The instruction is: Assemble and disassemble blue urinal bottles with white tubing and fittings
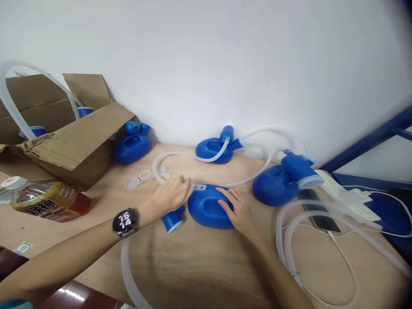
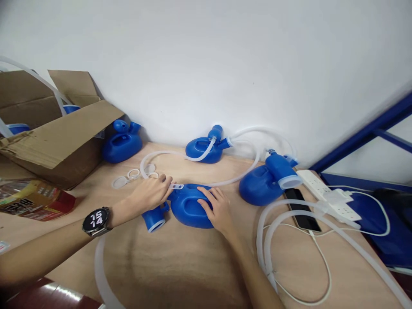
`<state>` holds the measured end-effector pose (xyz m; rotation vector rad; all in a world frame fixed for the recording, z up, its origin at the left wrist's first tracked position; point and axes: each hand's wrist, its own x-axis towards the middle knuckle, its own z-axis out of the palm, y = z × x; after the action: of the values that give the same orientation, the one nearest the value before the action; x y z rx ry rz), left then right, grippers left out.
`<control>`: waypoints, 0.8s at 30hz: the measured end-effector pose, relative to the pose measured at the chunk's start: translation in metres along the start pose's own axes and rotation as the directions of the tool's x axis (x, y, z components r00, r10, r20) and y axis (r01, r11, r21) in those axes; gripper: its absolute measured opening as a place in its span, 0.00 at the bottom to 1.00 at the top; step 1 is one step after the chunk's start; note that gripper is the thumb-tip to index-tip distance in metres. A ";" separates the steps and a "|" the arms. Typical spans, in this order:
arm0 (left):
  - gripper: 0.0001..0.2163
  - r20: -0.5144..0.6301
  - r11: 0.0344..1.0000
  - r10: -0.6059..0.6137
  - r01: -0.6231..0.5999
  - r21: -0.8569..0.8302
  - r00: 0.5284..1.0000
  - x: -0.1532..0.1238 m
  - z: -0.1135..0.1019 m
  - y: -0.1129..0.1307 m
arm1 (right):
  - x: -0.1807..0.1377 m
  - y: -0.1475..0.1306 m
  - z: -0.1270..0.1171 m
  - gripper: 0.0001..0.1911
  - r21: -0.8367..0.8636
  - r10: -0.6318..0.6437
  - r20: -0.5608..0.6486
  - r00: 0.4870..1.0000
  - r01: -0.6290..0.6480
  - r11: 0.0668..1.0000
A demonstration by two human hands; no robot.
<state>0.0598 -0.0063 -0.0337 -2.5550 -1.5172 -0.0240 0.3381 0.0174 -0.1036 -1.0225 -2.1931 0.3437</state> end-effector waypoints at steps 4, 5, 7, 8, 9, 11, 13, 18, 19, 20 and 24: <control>0.17 -0.005 0.999 0.026 -0.026 -0.024 1.000 -0.003 -0.008 -0.004 | 0.001 -0.001 -0.001 0.22 0.027 0.014 0.005 1.000 -0.014 1.000; 0.22 -0.035 0.998 0.047 -0.049 -0.047 0.998 -0.004 -0.009 -0.006 | 0.001 -0.001 -0.002 0.22 0.029 0.016 0.003 1.000 -0.016 0.999; 0.29 -0.113 0.986 0.131 -0.141 -0.089 0.985 -0.006 -0.008 -0.009 | 0.001 -0.001 -0.002 0.22 0.030 0.019 0.003 1.000 -0.019 0.999; 0.28 -0.147 0.975 0.182 -0.198 -0.102 0.972 -0.007 -0.007 -0.009 | 0.001 -0.002 -0.002 0.22 0.030 0.020 0.007 1.000 -0.020 0.999; 0.26 -0.169 0.963 0.226 -0.246 -0.110 0.959 -0.007 -0.005 -0.010 | 0.001 -0.002 -0.003 0.22 0.030 0.022 0.013 1.000 -0.022 0.999; 0.22 -0.194 0.955 0.241 -0.268 -0.129 0.951 -0.007 0.000 -0.009 | 0.001 -0.002 -0.003 0.22 0.035 0.029 0.021 0.999 -0.029 0.999; 0.20 -0.213 0.957 0.208 -0.244 -0.159 0.955 -0.005 0.005 -0.008 | 0.001 -0.003 -0.004 0.22 0.041 0.031 0.022 0.999 -0.032 0.999; 0.18 -0.260 0.941 0.180 -0.243 -0.235 0.949 -0.001 0.006 -0.004 | 0.002 -0.002 -0.004 0.23 0.047 0.024 0.024 0.999 -0.025 0.999; 0.19 -0.258 0.938 0.168 -0.235 -0.256 0.951 0.000 0.005 -0.004 | 0.002 -0.002 -0.004 0.23 0.048 0.022 0.024 0.999 -0.023 0.999; 0.19 -0.251 0.934 0.151 -0.221 -0.279 0.956 0.001 0.004 -0.003 | 0.002 -0.002 -0.004 0.23 0.050 0.020 0.025 0.999 -0.021 0.999; 0.15 -0.185 0.903 0.057 -0.130 -0.409 0.981 0.004 -0.002 0.001 | 0.001 -0.003 -0.005 0.22 0.056 0.022 0.029 0.999 -0.024 0.998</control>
<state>0.0629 -0.0036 -0.0312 -2.8534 -1.4496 -0.6048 0.3396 0.0164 -0.0975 -1.0181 -2.1860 0.4311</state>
